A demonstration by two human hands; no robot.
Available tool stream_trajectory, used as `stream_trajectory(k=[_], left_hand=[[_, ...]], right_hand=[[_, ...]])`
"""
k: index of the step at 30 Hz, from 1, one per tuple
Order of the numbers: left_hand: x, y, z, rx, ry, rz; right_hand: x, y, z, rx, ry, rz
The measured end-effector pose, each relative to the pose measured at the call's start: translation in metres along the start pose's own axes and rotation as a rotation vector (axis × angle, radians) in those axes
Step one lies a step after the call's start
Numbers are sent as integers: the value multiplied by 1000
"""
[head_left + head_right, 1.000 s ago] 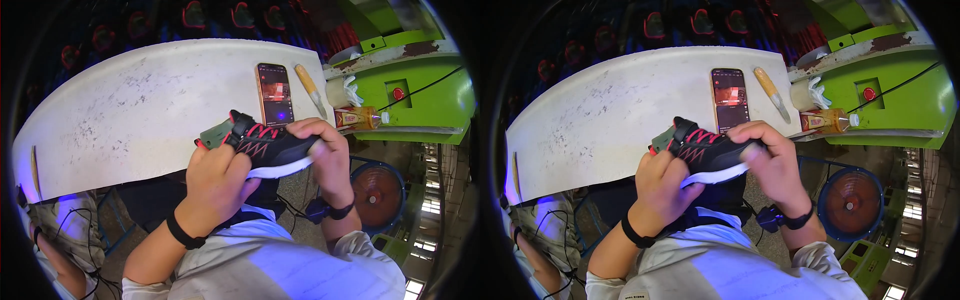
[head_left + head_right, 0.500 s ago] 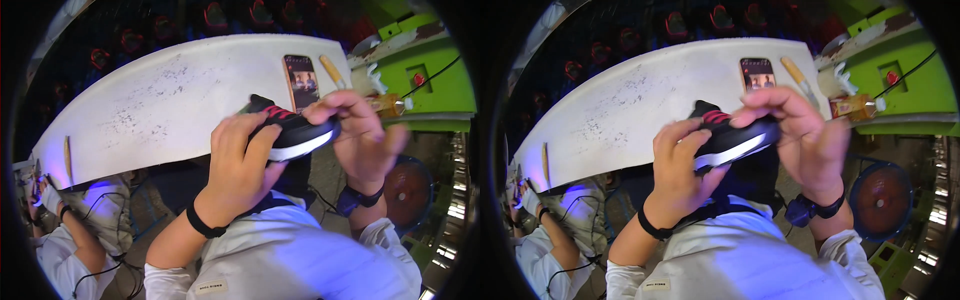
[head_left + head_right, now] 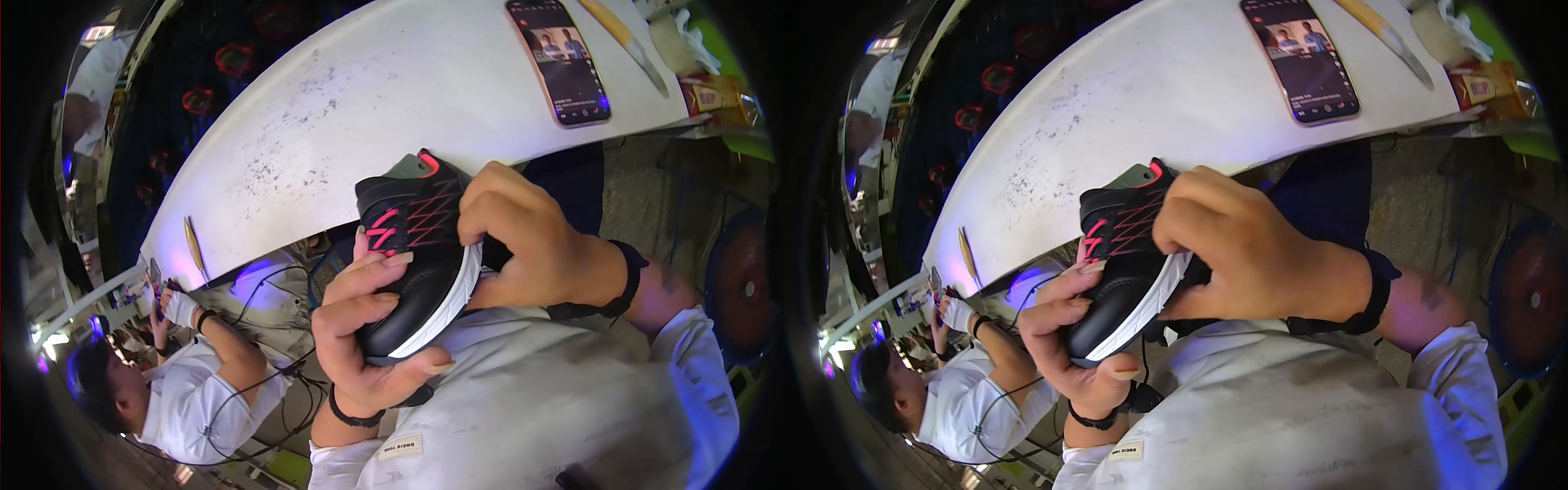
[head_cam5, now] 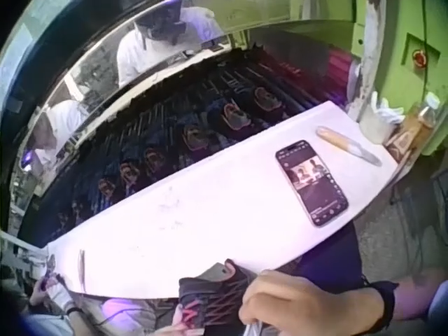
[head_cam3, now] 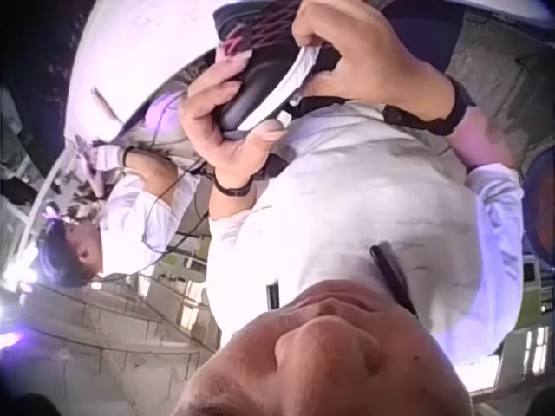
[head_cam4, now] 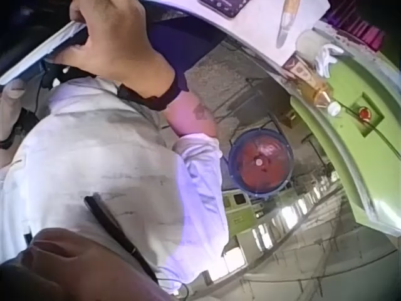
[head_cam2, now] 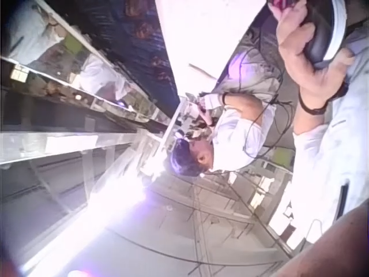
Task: Inspecting and cleaning finished shoes at a quality control station.
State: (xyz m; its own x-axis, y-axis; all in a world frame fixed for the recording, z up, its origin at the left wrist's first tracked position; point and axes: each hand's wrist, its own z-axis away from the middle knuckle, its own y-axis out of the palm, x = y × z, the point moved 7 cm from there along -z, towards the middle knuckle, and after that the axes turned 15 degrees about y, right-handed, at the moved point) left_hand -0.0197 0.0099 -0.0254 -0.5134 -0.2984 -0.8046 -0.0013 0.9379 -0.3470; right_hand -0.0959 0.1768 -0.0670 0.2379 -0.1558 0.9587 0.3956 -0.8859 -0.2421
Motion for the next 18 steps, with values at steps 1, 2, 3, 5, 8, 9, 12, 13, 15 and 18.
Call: stream_trajectory(k=[1,2,3,5,8,9,12,13,15,18], left_hand=[[-3,0,-2,19,-11,-36],[-3,1,-4,39,-18,-68],[-4,3,-6,54,-11,-72],[-6,8,-11,64,-23,-82],[-3,9,-16,10,-59,-35],[-4,10,-18,54,0,-63],[-1,10,-22,74,71,-76],[-1,8,-25,150,106,-104],[-5,12,-33,225,98,-129],[-15,23,-55,371,109,-376]], right_hand=[[4,1,2,30,-55,-21],[8,3,5,55,-110,-38],[6,1,6,35,-98,-44],[9,-1,11,19,-172,-82],[8,-2,15,-12,-249,-127],[6,-3,14,-25,-285,-110],[1,-3,9,-40,-295,-127],[0,-3,8,-51,-251,-110],[-6,-6,7,-60,-139,-45],[-19,-11,1,-70,-41,81]])
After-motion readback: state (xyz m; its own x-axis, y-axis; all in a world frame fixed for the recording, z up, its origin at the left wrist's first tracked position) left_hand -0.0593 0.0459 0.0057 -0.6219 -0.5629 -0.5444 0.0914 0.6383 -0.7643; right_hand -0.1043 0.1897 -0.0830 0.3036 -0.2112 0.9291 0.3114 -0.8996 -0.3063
